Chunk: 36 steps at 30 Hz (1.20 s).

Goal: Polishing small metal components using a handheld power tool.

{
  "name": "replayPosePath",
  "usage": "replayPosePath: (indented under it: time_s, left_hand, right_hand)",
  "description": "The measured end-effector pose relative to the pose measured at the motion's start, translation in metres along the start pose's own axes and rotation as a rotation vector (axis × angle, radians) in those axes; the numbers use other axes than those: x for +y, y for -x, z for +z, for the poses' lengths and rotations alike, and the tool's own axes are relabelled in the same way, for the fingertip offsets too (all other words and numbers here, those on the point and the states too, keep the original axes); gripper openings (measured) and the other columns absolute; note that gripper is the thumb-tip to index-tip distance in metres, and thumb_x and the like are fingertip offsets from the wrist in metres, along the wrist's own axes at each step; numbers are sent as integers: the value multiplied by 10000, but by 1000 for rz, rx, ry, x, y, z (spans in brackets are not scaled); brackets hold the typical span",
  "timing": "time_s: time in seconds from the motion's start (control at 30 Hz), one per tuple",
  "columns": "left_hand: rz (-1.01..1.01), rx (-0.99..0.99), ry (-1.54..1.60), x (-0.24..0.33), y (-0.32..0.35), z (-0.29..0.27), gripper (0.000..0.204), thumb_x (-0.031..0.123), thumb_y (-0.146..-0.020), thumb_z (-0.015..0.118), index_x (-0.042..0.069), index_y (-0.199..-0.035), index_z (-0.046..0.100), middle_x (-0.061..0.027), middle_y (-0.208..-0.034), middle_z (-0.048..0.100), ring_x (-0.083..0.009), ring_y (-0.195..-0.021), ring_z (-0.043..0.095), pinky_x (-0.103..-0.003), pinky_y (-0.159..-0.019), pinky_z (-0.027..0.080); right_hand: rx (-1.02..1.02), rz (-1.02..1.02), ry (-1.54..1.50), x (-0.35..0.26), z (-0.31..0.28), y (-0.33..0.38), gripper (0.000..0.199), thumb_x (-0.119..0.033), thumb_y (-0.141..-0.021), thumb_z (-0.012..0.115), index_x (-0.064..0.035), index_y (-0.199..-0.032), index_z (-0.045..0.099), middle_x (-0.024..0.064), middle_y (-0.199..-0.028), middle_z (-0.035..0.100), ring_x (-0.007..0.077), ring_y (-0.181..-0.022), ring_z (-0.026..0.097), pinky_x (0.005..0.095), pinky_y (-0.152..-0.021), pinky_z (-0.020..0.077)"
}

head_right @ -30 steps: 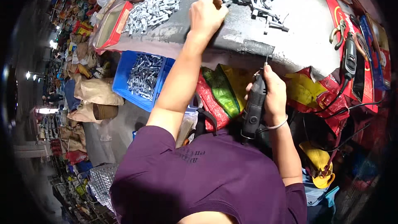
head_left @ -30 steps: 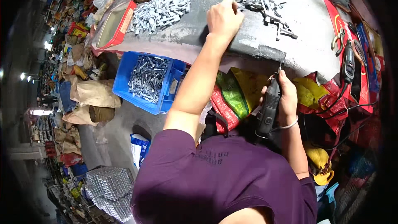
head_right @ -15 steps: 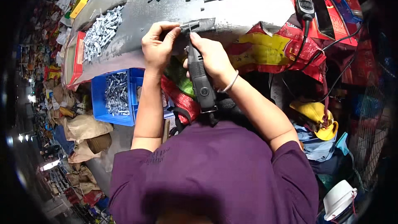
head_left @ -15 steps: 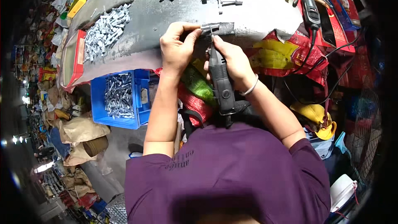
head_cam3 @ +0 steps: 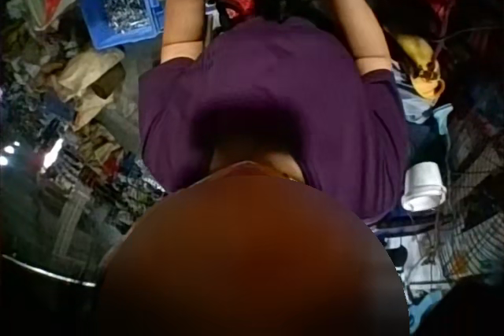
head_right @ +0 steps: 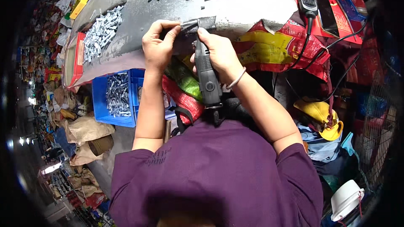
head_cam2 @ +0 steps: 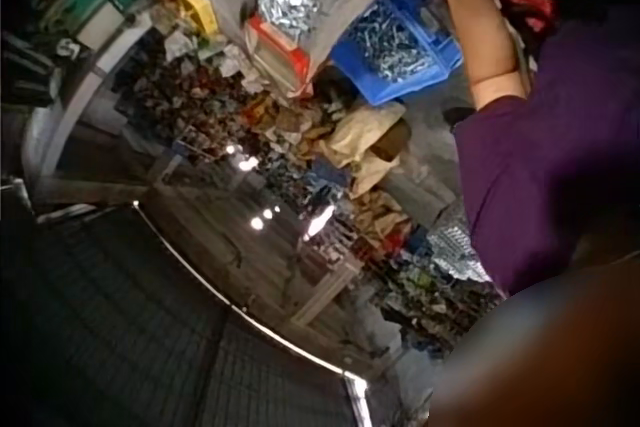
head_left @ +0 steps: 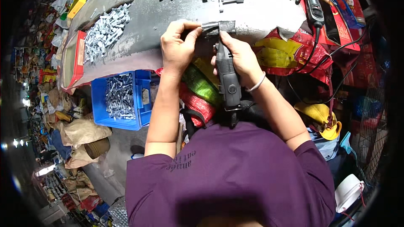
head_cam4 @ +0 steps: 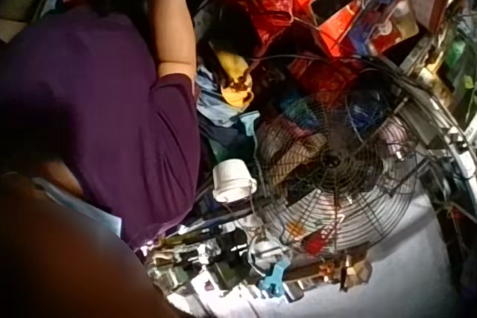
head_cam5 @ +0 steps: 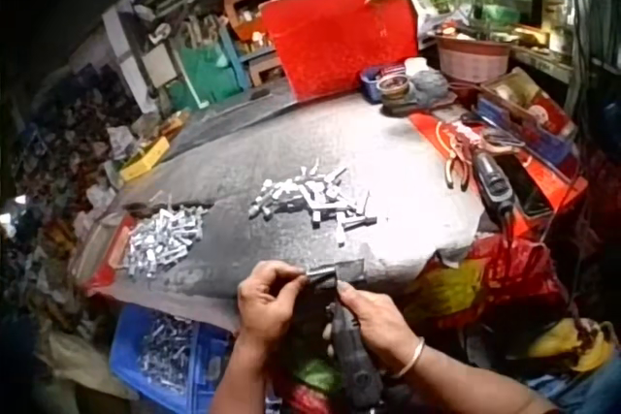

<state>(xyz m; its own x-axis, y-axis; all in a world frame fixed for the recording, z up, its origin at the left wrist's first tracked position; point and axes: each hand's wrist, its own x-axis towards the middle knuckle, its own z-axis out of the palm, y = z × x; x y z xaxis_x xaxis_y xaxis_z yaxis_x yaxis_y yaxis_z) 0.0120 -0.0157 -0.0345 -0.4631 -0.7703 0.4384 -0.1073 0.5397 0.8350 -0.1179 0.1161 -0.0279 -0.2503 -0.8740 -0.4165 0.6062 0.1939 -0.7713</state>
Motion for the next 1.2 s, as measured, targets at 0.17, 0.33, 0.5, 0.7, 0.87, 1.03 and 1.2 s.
replayPosePath:
  time_s: [0.17,0.33,0.5,0.7,0.87,1.03,1.2]
  left_hand:
    - [95,29,17,-6,5,1,183,-58,-772,754,31,-931,768,-62,-902,725,-170,-809,659,-284,-765,534]
    - [256,37,-41,-11,6,1,258,-125,-759,735,22,-968,772,-77,-991,740,-161,-878,676,-263,-818,539]
    - [288,28,-6,-17,7,1,289,-152,-746,723,20,-971,781,-88,-1026,743,-168,-904,685,-257,-829,544]
    - [276,19,-8,-16,8,3,295,-159,-747,714,17,-975,780,-92,-1031,742,-171,-911,686,-257,-821,548]
    - [255,40,-10,-14,6,2,276,-149,-743,726,14,-959,780,-90,-1022,740,-169,-895,681,-255,-809,547]
    - [229,50,-108,-12,-11,-16,260,-99,-727,735,37,-946,766,-73,-962,740,-200,-856,677,-288,-824,539]
    - [417,893,-601,-18,-76,-79,246,26,-801,726,55,-1045,718,-77,-995,703,-247,-976,630,-376,-912,493]
  right_hand:
    - [-46,-49,53,0,-2,11,458,-445,-1040,535,-21,-882,604,126,-645,663,206,-458,606,296,-422,476]
    - [-75,67,-26,-3,4,11,457,-445,-1041,535,-21,-888,607,127,-648,665,207,-461,607,297,-426,479]
    - [-108,95,-77,-1,13,6,451,-441,-1043,533,-23,-891,609,127,-649,665,207,-461,607,297,-428,481]
    - [-96,115,-106,5,17,-1,449,-437,-1045,530,-23,-893,610,128,-651,664,207,-456,603,298,-426,479]
    - [-9,63,-53,-4,5,1,444,-438,-1043,536,-29,-886,605,123,-653,665,199,-449,593,292,-423,465]
    - [-41,-15,62,-3,-7,13,441,-465,-1045,528,-49,-925,613,104,-665,671,191,-455,593,283,-434,465]
    - [-31,21,-2,0,-13,20,424,-454,-1043,537,-53,-928,609,105,-664,669,183,-448,581,282,-431,463]
